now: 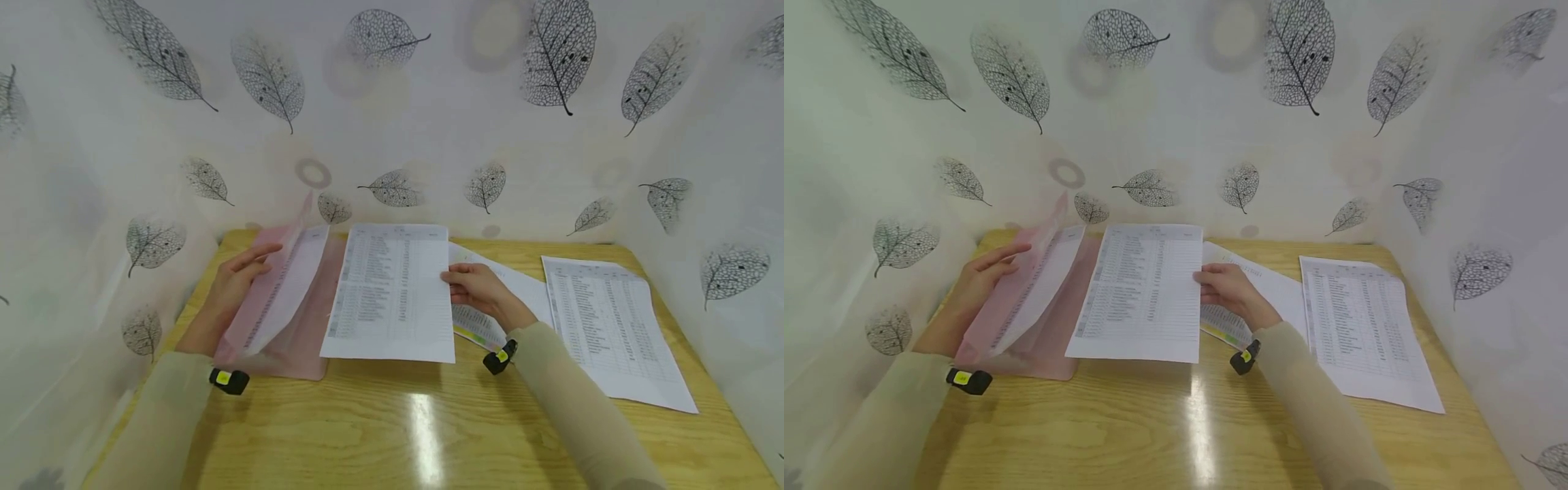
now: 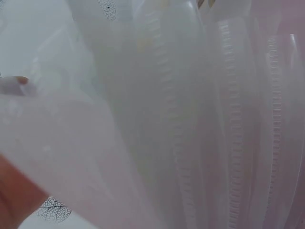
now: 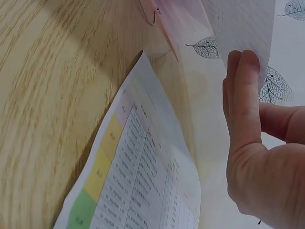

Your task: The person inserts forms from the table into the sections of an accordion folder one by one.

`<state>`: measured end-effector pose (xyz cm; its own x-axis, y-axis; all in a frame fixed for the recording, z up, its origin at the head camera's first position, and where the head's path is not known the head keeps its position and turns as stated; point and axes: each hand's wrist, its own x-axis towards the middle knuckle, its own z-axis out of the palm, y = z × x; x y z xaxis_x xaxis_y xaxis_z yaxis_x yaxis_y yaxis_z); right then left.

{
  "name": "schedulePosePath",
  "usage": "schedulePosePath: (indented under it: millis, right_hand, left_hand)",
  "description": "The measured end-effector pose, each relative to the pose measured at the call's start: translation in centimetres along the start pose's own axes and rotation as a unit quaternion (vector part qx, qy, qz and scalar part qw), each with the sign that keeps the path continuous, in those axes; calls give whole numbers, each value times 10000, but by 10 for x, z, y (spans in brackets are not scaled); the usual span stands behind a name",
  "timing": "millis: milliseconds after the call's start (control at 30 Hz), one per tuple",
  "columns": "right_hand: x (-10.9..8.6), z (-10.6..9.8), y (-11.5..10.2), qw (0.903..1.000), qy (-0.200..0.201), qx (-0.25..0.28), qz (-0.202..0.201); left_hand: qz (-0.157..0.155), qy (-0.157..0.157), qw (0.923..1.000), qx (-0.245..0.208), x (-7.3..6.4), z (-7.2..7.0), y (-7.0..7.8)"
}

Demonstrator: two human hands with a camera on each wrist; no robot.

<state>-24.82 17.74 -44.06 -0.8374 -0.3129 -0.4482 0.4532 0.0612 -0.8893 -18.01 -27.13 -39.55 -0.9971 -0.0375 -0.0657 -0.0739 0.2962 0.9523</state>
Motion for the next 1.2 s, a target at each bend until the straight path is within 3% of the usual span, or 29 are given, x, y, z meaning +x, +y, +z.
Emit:
schedulePosePath:
  millis: [267,867,1200]
  right_hand:
    - [7,14,-2,9997,73,182,-121]
    - [11,42,-8,9988,79,400,-272]
    - [11,42,-17,9968,565,459,-318]
  left_hand:
    - [234,123,9996,120,-1,0,-2]
    - [180,110,9998,-45,-4,2,0]
    - [96,82,9999,-69,-4,3,2]
